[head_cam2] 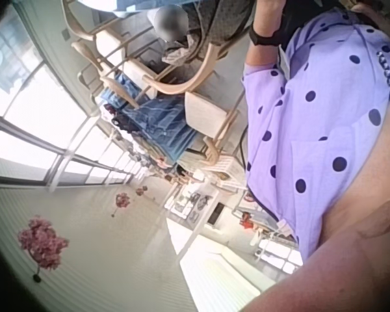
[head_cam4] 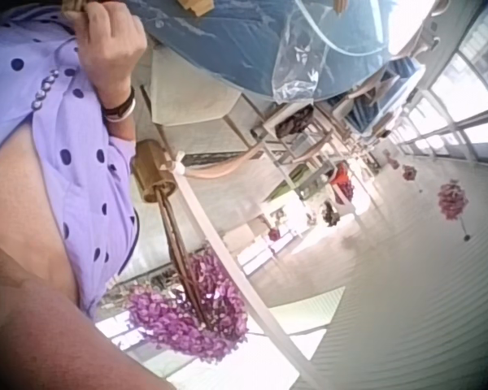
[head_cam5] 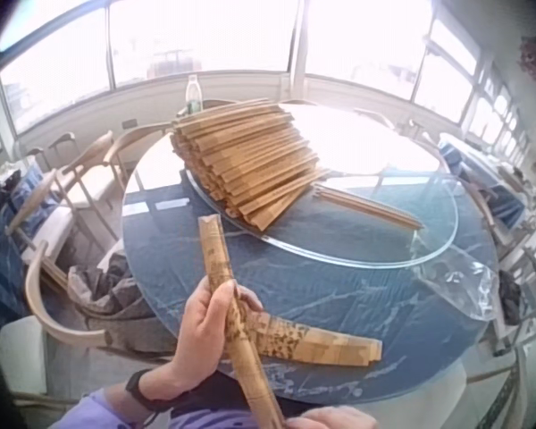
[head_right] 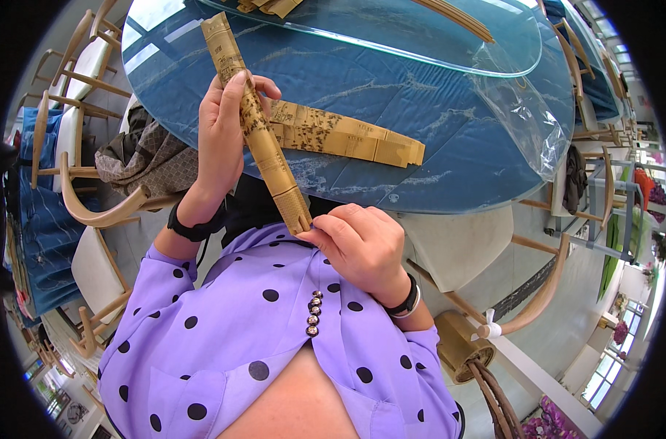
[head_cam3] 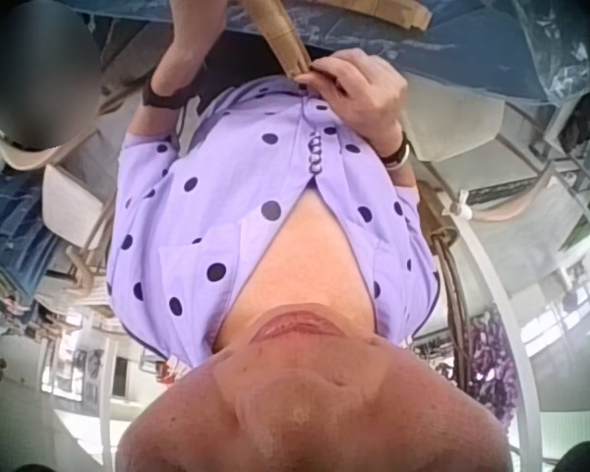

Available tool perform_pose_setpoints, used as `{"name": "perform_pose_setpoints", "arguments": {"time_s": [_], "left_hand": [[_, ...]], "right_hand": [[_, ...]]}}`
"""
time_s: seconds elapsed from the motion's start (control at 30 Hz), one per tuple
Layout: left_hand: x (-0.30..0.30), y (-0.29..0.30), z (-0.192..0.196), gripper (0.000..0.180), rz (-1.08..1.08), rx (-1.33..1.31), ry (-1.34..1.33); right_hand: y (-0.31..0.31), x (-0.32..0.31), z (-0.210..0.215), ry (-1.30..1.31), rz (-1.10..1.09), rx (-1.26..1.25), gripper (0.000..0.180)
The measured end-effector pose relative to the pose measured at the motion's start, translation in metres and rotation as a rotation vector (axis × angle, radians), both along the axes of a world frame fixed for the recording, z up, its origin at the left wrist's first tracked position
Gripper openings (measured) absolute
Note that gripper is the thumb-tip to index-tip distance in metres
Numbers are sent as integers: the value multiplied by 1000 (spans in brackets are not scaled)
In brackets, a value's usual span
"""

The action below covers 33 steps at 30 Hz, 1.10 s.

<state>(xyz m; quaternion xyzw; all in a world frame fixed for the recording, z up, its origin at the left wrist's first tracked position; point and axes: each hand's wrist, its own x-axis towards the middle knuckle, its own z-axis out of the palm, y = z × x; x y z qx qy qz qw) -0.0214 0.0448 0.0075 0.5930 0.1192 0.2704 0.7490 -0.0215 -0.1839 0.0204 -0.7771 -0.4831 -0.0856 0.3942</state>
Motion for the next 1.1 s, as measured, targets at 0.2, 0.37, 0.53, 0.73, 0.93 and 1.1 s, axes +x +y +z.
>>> {"name": "perform_pose_setpoints", "arguments": {"time_s": [0.2,0.37,0.53,0.73,0.93,1.1], "left_hand": [[2,0,5,32,-122,19,34],[-2,-9,6,31,-196,75,92],[-2,-15,9,29,-193,111,97],[3,-8,9,30,-178,23,91],[7,-4,0,31,-186,-54,48],[7,-7,2,31,-178,-54,57]], "right_hand": [[7,-4,-2,12,47,61,27],[8,-4,3,8,73,8,28],[13,-4,-3,-101,139,30,24],[9,2,0,-157,221,12,25],[6,7,1,-41,242,43,24],[11,13,0,-8,249,84,21]]}}
